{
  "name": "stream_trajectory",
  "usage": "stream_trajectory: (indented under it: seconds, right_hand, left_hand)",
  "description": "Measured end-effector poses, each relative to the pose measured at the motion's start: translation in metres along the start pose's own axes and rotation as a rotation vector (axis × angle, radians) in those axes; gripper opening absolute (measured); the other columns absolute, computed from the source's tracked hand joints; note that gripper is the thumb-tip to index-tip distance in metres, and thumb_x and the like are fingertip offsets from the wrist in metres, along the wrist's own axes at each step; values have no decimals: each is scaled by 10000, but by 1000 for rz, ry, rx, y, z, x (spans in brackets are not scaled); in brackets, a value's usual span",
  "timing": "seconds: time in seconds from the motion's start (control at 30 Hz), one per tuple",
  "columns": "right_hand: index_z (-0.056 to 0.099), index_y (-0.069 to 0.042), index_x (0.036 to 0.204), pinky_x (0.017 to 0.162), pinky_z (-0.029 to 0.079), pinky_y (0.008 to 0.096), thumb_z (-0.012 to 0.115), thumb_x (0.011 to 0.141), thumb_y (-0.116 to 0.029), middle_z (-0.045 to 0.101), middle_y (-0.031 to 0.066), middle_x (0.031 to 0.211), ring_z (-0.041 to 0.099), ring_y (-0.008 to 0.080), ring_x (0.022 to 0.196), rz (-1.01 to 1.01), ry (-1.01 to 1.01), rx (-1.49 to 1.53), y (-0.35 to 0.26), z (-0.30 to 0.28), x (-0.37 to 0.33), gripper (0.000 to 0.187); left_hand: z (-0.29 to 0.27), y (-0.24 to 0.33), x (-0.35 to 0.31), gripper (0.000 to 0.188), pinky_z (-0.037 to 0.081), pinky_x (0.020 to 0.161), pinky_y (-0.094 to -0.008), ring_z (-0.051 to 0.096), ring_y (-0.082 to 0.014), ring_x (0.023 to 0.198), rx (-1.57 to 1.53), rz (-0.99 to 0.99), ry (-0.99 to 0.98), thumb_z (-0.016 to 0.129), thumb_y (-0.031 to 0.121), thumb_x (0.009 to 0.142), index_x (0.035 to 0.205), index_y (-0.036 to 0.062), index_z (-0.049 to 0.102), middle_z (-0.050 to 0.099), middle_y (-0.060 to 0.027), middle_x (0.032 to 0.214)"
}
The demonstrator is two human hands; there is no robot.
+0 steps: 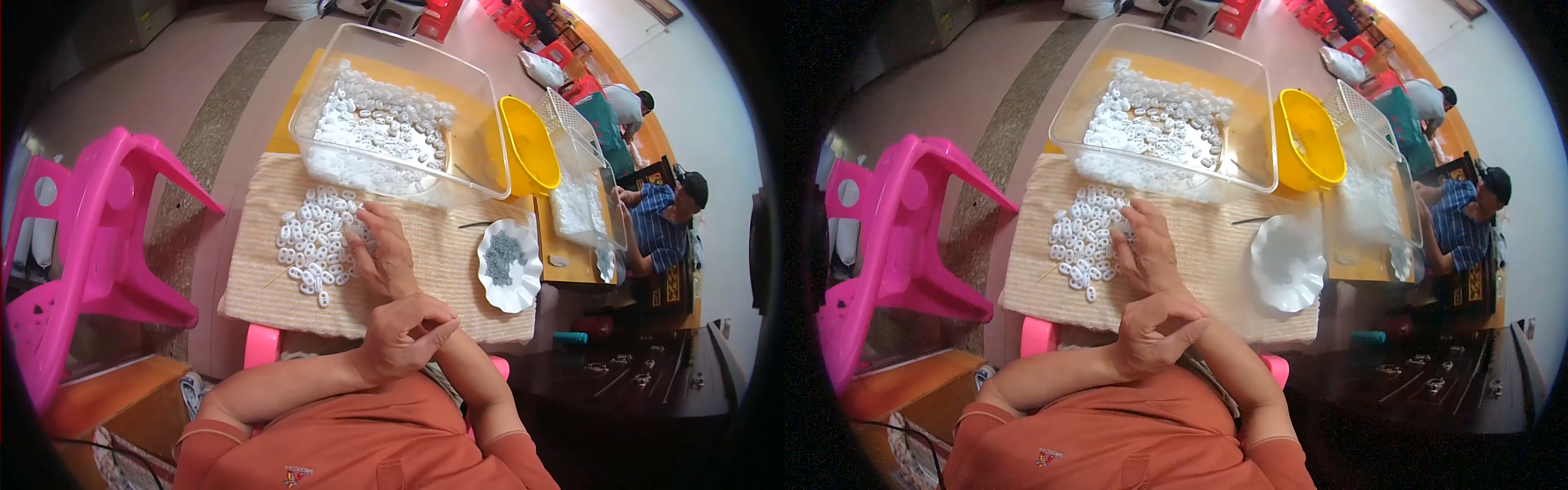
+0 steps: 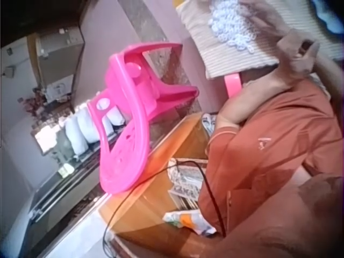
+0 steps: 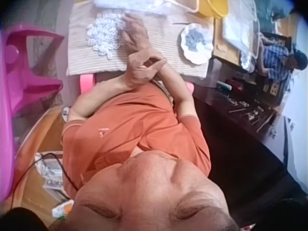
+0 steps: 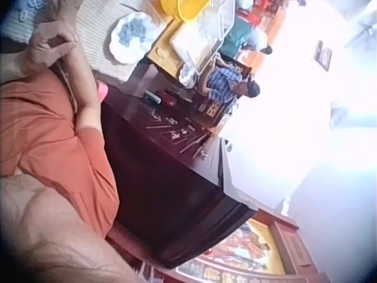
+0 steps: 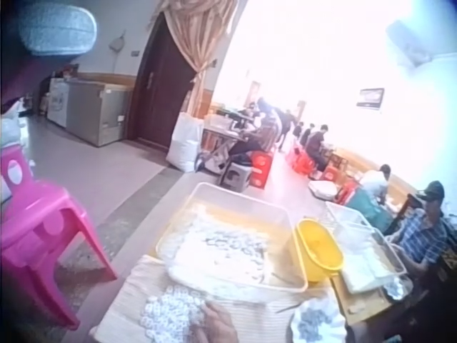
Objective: The recorder is manually assembling small white plastic components by inserting small metal pins into them at a production workstation.
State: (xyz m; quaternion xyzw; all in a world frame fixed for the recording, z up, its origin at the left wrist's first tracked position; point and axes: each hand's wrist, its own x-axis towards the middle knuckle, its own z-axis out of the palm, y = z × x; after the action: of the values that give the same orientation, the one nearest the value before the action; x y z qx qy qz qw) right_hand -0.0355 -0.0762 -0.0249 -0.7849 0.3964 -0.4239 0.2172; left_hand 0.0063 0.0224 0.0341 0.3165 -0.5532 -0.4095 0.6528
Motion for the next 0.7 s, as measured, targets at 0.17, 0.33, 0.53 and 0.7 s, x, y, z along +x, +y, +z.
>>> stream_trajectory:
  seconds: [0.17, 0.33, 0.53, 0.7]
  right_hand:
    - [576, 11, 1148, 975, 425, 383, 666, 828, -66, 547, 215, 1227, 527, 347, 1150, 5, 1, 40, 0, 15, 11, 342]
    - [584, 4, 1130, 962, 433, 379, 654, 835, -62, 561, 203, 1215, 540, 321, 1141, -13, -89, 169, -2, 24, 19, 310]
    - [625, -3, 1058, 904, 469, 352, 669, 800, 5, 618, 183, 1123, 597, 297, 1065, -67, -92, 261, -29, -26, 35, 262]
    - [642, 0, 1005, 756, 522, 274, 662, 780, 63, 661, 144, 1002, 656, 194, 883, -231, -54, 0, -58, -101, 85, 235]
  left_hand:
    - [0, -1, 0, 87, 506, 578, -243, 649, -153, 711, 16, -34, 20, 689, 25, 817, 877, 27, 626, 670, -97, 865]
    - [-1, 1, 3, 89, 506, 580, -245, 647, -149, 710, 61, 24, 44, 695, 25, 813, 866, 29, 623, 669, -96, 853]
    - [-4, 6, 6, 109, 515, 629, -261, 656, -165, 725, 44, -23, 61, 711, 19, 796, 864, 27, 627, 675, -103, 834]
    - [-8, 3, 4, 102, 519, 608, -265, 660, -174, 700, -44, -51, 69, 707, 8, 798, 853, 30, 624, 676, -131, 840]
